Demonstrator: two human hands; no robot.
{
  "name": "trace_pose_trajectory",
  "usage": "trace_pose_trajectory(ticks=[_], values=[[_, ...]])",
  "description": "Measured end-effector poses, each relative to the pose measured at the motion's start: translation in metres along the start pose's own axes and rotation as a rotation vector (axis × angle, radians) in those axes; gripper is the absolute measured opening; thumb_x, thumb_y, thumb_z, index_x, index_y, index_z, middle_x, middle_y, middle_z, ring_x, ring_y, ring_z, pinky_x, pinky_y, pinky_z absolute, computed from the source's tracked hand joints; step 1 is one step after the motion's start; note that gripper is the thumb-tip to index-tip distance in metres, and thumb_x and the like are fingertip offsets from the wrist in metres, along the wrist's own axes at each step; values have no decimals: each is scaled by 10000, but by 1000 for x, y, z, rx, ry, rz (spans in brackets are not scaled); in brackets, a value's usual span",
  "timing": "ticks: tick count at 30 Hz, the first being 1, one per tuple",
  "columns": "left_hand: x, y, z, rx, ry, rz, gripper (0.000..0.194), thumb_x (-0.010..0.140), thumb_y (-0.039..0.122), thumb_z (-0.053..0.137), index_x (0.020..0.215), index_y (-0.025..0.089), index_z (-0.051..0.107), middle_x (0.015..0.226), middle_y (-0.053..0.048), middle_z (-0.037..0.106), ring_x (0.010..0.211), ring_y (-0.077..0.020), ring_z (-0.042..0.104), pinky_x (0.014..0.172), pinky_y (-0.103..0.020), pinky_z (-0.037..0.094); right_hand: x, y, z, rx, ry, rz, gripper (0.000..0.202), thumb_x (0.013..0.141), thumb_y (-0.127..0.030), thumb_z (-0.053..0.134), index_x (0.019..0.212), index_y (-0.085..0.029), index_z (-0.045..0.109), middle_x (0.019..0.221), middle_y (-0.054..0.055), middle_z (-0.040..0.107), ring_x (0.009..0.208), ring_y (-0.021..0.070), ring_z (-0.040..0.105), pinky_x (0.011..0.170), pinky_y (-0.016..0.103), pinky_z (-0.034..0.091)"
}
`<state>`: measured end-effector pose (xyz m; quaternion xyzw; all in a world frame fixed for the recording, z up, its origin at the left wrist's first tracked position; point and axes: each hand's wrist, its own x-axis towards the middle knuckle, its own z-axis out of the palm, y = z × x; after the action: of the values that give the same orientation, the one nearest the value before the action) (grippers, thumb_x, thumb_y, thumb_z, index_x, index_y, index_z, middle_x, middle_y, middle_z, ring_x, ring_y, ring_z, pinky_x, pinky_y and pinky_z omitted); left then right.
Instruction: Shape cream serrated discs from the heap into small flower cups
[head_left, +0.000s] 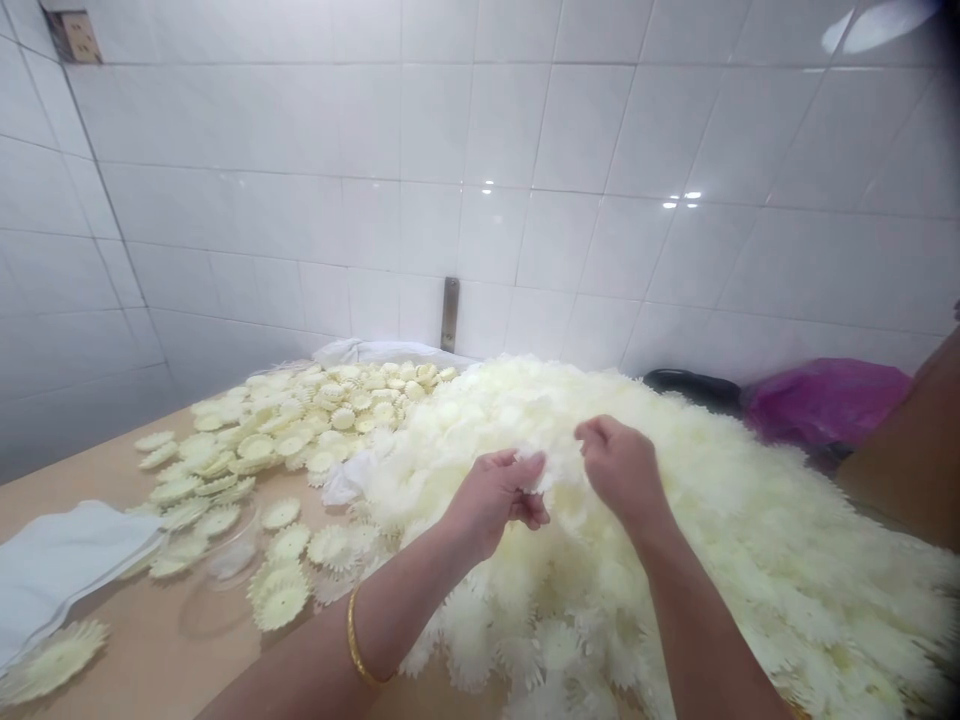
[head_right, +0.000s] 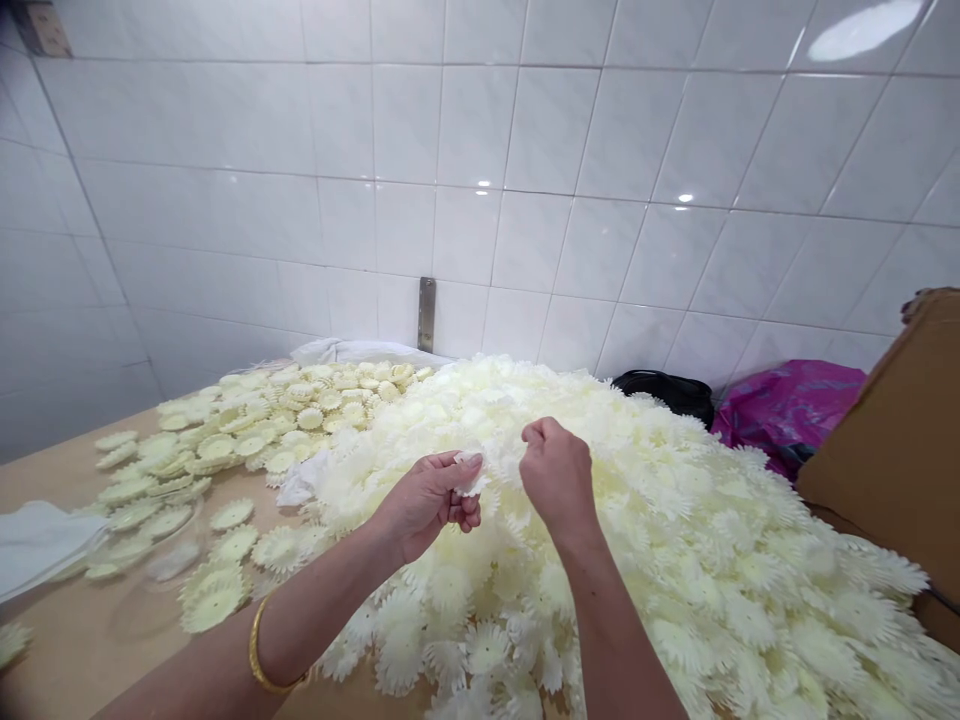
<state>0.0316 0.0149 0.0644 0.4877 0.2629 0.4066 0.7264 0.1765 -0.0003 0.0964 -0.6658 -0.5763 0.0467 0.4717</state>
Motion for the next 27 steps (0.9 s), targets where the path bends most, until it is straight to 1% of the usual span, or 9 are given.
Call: trace_pose_trajectory(ticks=[2,5,8,10,12,15,19,21,27], values=[[0,-1,0,-10,24,-11,358,646,459,650,675,149,472,460,20,474,410,-97,498,423,-209,359,1,1,-5,74,-20,42,221,744,-322,436,622,-169,538,601,37,565,602,169,503,575,280,370],[1,-3,-1,-38,45,-26,355,656,464,639,699,149,481,477,24,478,409,-91,493,420,-207,361,-3,-6,-10,280,-265,-22,264,738,-420,501,667,-168,538,636,18,558,614,147,500,569,254,383],[3,-5,-3,-58,28,-17,321,671,430,636,706,142,499,486,24,479,411,-90,497,424,-207,370,-8,-14,-8,409,-524,-101,221,736,-383,546,761,-164,559,706,14,578,671,146,518,626,255,405],[4,-6,-3,-51,19,-19,318,687,428,617,684,128,511,499,13,488,417,-94,506,431,-212,380,-9,-15,-4,421,-564,-106,210,752,-363,530,711,-159,554,672,9,566,647,140,508,624,257,400],[4,-6,-1,-44,13,-30,321,699,427,604,675,118,520,524,-4,511,430,-98,520,437,-214,388,-8,-13,0,378,-512,-113,220,759,-346,511,638,-162,525,604,-9,519,589,126,467,585,248,379],[2,-6,1,-51,-8,-41,277,691,375,626,667,127,504,527,-6,529,437,-100,528,443,-212,392,-6,-9,3,241,-335,-133,239,771,-319,469,577,-180,454,545,-25,449,536,117,409,534,242,337],[-6,-8,-2,-16,-1,-22,286,686,346,634,607,147,444,460,22,483,421,-100,519,428,-203,377,-1,0,-3,13,72,-76,278,819,-328,381,579,-193,412,552,9,491,538,142,436,540,263,327],[-11,-10,-9,18,40,-22,291,689,349,628,602,146,439,466,18,488,429,-101,524,429,-202,377,3,6,-9,-46,195,-33,292,827,-360,383,593,-192,431,569,26,517,551,154,459,548,270,335],[-37,-17,-32,46,237,-58,223,653,267,660,662,132,482,494,1,517,443,-97,524,444,-198,386,1,6,-24,-44,194,-107,199,764,-366,523,835,-181,544,650,19,543,609,162,502,610,285,375]])
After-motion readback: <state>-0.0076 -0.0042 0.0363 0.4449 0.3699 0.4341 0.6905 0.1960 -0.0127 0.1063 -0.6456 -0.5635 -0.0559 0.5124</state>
